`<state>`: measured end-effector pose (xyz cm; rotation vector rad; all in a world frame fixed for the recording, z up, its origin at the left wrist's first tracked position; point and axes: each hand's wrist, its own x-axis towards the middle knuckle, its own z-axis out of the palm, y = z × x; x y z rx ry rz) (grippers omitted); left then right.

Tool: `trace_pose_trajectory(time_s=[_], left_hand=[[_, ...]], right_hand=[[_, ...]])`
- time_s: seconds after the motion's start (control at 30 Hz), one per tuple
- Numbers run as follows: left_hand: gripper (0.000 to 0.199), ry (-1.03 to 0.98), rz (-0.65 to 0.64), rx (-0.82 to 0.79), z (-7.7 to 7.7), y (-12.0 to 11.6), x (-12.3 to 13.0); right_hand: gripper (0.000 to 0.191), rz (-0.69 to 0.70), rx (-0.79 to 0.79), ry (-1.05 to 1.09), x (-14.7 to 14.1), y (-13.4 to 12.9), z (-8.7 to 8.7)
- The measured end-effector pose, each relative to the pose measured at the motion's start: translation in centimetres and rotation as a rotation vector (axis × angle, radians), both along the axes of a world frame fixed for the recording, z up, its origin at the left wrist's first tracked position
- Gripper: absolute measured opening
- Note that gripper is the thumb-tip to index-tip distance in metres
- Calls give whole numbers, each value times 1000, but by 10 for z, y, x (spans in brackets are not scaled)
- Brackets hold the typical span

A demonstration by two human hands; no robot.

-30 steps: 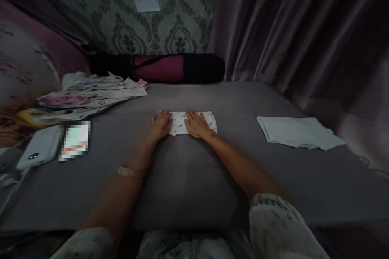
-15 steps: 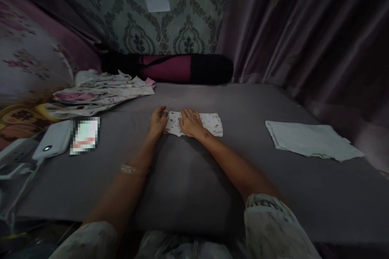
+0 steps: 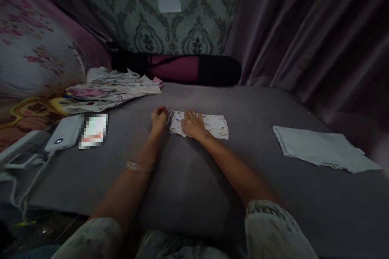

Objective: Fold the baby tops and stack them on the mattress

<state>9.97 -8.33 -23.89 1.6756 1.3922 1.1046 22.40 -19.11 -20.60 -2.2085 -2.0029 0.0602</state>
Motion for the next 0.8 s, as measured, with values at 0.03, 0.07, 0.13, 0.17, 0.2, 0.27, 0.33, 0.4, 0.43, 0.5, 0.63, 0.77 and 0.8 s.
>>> trace_pose_trajectory(time_s=[0.03,0.07,0.13,0.17,0.2,0.27,0.33,0.4,0.43,0.5,0.63,0.77,0.8], left_hand=[[47,13,-1,-10,0,0,-1],[48,26,0,-20,1,0,-1],[50,27,4,-37,3,0,-2],[50,15,4,-41,4,0,-2],[49,-4,4,-44,4,-1,-2],[46,-43,15,-47,5,-1,-2],[43,-69,29,-48,4,-1,-3],[42,-72,37,-44,3,0,-3],[41,-63,37,-40,2,0,-3],[41,-42,34,-32,-1,2,-2],[38,-94,41,-11,-2,0,-1],[32,-129,55,43,4,-7,0],[32,-105,50,65,7,-10,1]], right_hand=[[55,5,23,4,-5,2,2],[55,11,48,9,-10,3,3],[55,23,83,23,-20,8,6],[55,28,91,32,-26,11,7],[55,31,94,41,-31,14,8],[56,32,87,58,-39,20,7],[56,28,60,72,-45,24,5],[57,22,24,83,-49,27,1],[57,20,13,88,-50,27,-2],[57,17,4,99,-51,28,-5],[56,21,6,161,-50,30,-5],[54,10,88,264,-36,26,5],[54,-4,117,273,-29,23,7]])
